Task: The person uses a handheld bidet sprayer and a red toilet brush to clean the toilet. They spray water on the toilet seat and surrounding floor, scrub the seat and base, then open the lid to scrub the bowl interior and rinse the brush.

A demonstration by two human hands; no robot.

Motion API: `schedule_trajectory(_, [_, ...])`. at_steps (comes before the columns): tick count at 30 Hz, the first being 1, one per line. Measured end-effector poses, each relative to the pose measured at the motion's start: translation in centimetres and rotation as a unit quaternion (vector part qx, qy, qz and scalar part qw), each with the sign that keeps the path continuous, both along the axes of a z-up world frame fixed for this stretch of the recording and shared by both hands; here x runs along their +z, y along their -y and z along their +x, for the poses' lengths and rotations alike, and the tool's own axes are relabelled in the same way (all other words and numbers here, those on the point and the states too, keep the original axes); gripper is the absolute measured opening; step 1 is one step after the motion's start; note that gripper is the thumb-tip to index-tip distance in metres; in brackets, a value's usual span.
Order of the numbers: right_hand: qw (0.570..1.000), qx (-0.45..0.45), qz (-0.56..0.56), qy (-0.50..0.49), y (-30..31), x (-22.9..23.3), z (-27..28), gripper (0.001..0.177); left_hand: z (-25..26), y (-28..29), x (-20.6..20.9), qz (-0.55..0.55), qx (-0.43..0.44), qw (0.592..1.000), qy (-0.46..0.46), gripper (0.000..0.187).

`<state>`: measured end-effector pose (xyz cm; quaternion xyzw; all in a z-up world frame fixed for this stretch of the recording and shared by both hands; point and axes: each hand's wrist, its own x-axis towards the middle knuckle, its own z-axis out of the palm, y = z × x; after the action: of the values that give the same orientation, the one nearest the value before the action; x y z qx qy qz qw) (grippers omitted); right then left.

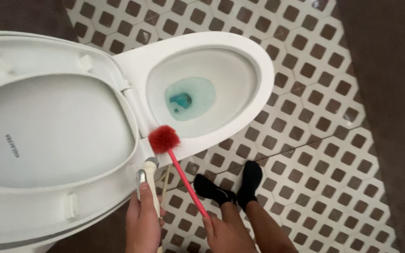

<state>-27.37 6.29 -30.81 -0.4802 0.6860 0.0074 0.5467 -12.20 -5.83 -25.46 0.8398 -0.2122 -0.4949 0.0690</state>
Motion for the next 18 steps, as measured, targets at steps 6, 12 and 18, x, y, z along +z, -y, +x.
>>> schedule_trajectory(6, [0.986,-0.117,-0.003,0.119,8.9,-6.6,2.6,0.052,-1.1,-0.8,0.4,-0.041,0.051,0.997,-0.043,0.054])
schedule_trajectory(12, [0.995,-0.018,0.016,0.092,13.2,-5.3,2.9,0.037,-2.0,-0.1,2.0,-0.030,0.058,0.998,-0.024,0.058])
schedule_trajectory(18, [0.999,0.012,0.009,0.042,-1.4,-1.2,-0.3,0.039,-2.1,0.1,3.0,0.011,0.053,0.998,-0.011,0.062])
